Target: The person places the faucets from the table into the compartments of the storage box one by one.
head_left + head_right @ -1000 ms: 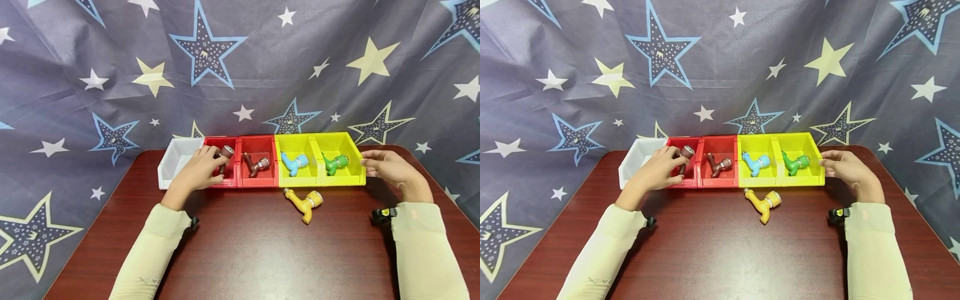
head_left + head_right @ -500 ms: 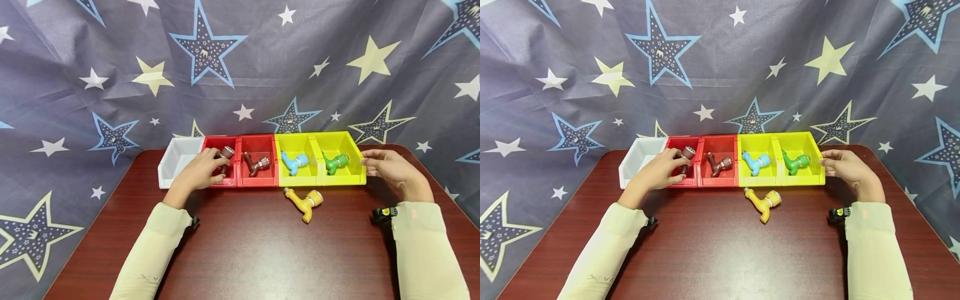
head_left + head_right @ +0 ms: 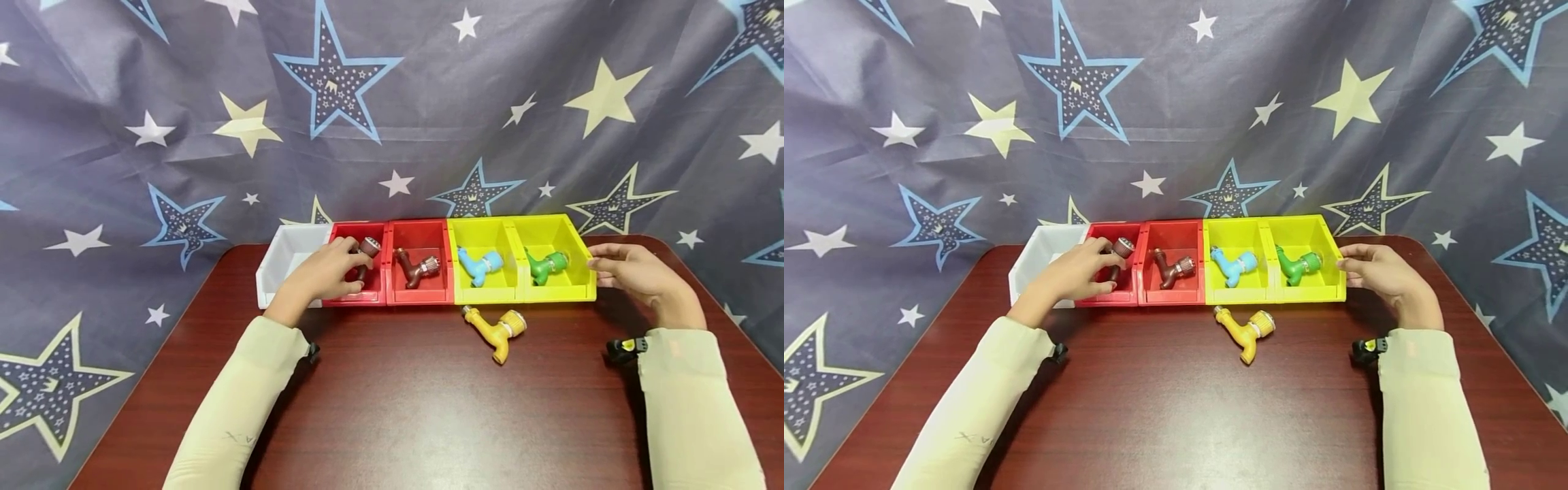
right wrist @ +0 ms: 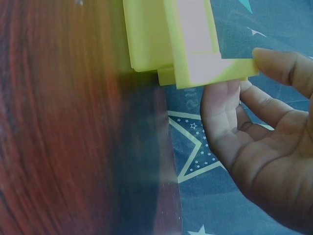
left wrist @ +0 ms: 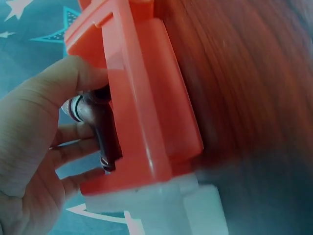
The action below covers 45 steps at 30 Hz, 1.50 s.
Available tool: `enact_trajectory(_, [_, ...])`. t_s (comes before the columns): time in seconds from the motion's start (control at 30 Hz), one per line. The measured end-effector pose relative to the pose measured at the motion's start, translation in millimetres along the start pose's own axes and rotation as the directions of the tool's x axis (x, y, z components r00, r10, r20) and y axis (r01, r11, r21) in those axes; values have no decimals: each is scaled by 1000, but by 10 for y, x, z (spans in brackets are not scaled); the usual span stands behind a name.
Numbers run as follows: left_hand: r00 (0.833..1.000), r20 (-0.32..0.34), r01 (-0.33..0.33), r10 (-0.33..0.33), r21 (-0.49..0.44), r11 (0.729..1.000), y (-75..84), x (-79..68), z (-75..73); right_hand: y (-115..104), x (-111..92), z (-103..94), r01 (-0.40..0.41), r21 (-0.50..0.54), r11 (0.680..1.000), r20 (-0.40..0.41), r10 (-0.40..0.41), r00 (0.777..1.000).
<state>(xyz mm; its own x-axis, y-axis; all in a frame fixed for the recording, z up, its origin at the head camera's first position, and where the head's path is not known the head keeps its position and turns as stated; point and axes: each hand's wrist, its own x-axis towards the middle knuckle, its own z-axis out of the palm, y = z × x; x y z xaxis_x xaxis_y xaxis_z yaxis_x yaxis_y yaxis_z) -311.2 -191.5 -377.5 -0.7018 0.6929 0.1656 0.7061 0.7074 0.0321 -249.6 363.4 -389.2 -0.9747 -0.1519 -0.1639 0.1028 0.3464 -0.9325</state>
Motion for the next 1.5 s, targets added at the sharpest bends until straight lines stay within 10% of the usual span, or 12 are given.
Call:
enact_trajectory(0.5, [981, 175, -101, 85, 86, 991, -103, 145, -89, -20, -16, 1, -14, -3, 1000, -5, 14, 1000])
enact_trajectory(0.9, [949, 315, -94, 26, 203, 975, -140, 276, -2, 19, -2, 9, 7, 11, 1000, -2, -7, 1000])
enact_trajectory(1.5, [934, 357, -93, 2, 239, 967, -105, 357, 41, 8, -18, -3, 6, 16, 1000, -3, -6, 1000])
